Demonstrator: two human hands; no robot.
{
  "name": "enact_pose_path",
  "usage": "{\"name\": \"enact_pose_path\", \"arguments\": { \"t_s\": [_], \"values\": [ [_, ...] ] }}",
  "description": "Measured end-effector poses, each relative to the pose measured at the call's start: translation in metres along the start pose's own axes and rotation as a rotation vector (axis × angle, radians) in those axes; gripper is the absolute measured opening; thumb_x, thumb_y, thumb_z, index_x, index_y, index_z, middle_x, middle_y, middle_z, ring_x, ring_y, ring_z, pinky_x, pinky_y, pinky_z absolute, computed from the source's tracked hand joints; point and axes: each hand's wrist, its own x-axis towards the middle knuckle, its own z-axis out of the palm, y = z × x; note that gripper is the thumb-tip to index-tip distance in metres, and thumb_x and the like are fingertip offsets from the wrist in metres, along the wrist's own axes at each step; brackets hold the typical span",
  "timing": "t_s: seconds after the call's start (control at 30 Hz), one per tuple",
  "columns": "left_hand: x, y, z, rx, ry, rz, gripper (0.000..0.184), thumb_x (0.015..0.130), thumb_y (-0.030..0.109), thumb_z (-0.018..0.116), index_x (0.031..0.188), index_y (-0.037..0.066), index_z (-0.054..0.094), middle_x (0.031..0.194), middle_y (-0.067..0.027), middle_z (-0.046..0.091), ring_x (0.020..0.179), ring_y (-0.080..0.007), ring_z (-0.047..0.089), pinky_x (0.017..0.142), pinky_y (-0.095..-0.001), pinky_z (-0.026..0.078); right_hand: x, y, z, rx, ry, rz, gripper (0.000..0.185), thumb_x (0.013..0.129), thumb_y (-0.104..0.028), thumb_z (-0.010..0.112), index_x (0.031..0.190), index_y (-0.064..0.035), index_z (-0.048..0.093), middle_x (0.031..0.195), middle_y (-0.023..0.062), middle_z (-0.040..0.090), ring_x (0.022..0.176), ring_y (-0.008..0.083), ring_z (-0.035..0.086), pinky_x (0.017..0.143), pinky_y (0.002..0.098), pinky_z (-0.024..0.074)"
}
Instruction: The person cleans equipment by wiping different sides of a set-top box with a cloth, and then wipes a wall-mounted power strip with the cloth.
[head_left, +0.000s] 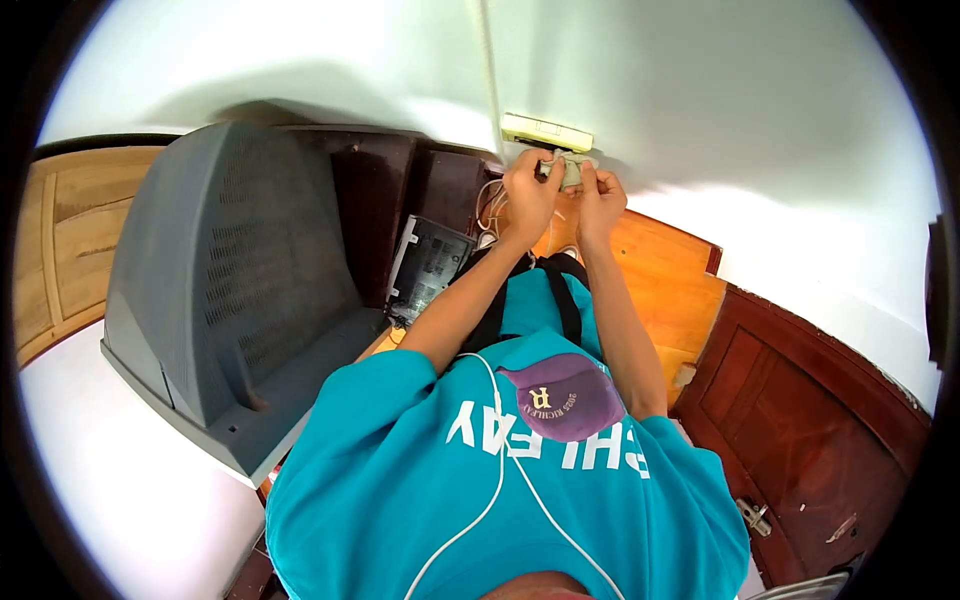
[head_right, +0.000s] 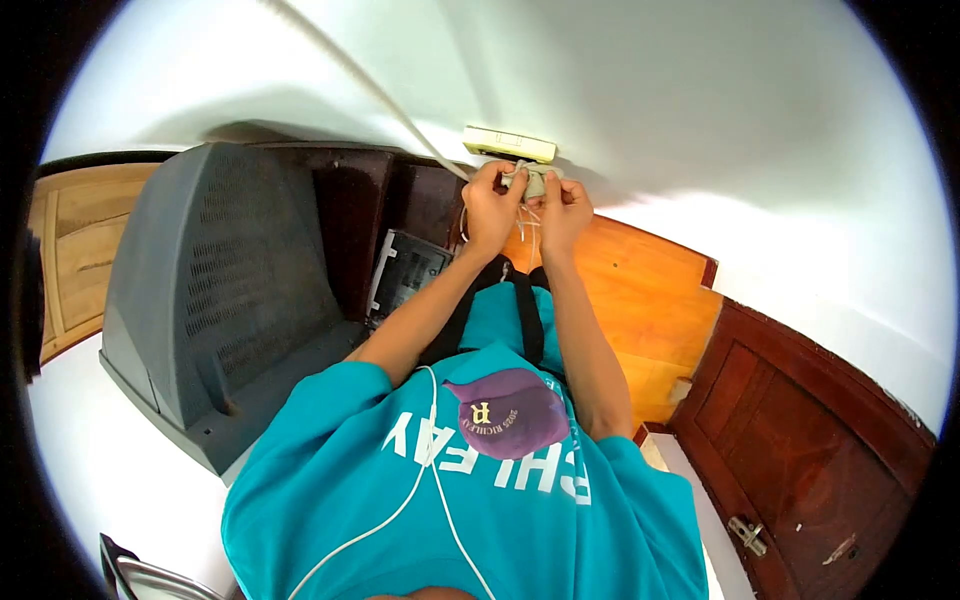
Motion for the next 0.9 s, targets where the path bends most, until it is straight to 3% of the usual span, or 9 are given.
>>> {"name": "enact_pose_path", "arguments": {
  "t_s": [0.03, 0.2, 0.27, 0.43, 0.5, 0.9],
  "values": [
    [-0.003, 0.0, -0.001, -0.02, -0.017, -0.086, 0.019, 0.088, 0.009, 0.078, 0.096, -0.006, 0.069, 0.088, -0.0192, 0.071, 0.069, -0.0297, 0.066, 0.066, -0.0385, 0.052, -0.001, -0.001, -0.002, 0.007, -0.026, 0.012, 0.021, 0.102, -0.014, 0.069, 0.091, 0.002, 0.061, 0.075, 0.0096, 0.068, 0.059, 0.0136, 0.066, 0.054, 0.0262, 0.0526],
    [0.0, 0.0, 0.003, -0.022, 0.006, -0.083, 0.021, 0.088, 0.01, 0.079, 0.096, -0.006, 0.069, 0.087, -0.0172, 0.071, 0.065, -0.0248, 0.064, 0.062, -0.0369, 0.051, 0.007, -0.002, -0.002, -0.011, -0.078, -0.03, 0.021, 0.102, -0.014, 0.069, 0.09, 0.0014, 0.06, 0.074, 0.0088, 0.067, 0.06, 0.0137, 0.067, 0.054, 0.0262, 0.0528],
    [0.003, 0.003, 0.005, -0.018, 0.093, 0.003, 0.021, 0.09, 0.012, 0.081, 0.095, -0.005, 0.071, 0.073, -0.0097, 0.069, 0.059, -0.0116, 0.06, 0.054, -0.0298, 0.047, 0.009, -0.003, -0.003, -0.023, -0.098, -0.055, 0.022, 0.102, -0.013, 0.068, 0.089, 0.0011, 0.059, 0.074, 0.0082, 0.066, 0.06, 0.0138, 0.067, 0.054, 0.0261, 0.0527],
    [0.006, -0.004, 0.016, 0.042, 0.116, 0.048, 0.021, 0.089, 0.011, 0.08, 0.095, -0.007, 0.07, 0.076, -0.0133, 0.071, 0.061, -0.0147, 0.063, 0.057, -0.0327, 0.05, 0.016, 0.008, -0.003, 0.001, -0.115, -0.059, 0.022, 0.102, -0.012, 0.068, 0.088, 0.0011, 0.058, 0.072, 0.0073, 0.065, 0.058, 0.0143, 0.067, 0.052, 0.0269, 0.0503],
    [0.005, -0.004, 0.017, 0.059, 0.049, -0.092, 0.018, 0.088, 0.007, 0.077, 0.094, -0.007, 0.067, 0.088, -0.0198, 0.07, 0.07, -0.0321, 0.065, 0.065, -0.0409, 0.051, 0.018, 0.012, -0.004, -0.035, -0.114, -0.053, 0.022, 0.102, -0.012, 0.068, 0.087, 0.0012, 0.058, 0.072, 0.0073, 0.064, 0.057, 0.0141, 0.067, 0.051, 0.0271, 0.0499],
    [-0.007, 0.01, 0.014, 0.064, 0.097, -0.03, 0.017, 0.09, 0.007, 0.076, 0.096, -0.005, 0.065, 0.09, -0.0165, 0.067, 0.074, -0.0293, 0.066, 0.066, -0.0396, 0.051, 0.019, 0.001, -0.003, -0.086, -0.137, -0.139, 0.021, 0.1, -0.006, 0.069, 0.084, 0.0015, 0.057, 0.068, 0.0065, 0.063, 0.052, 0.0121, 0.061, 0.046, 0.0276, 0.0455]
  ]
}}
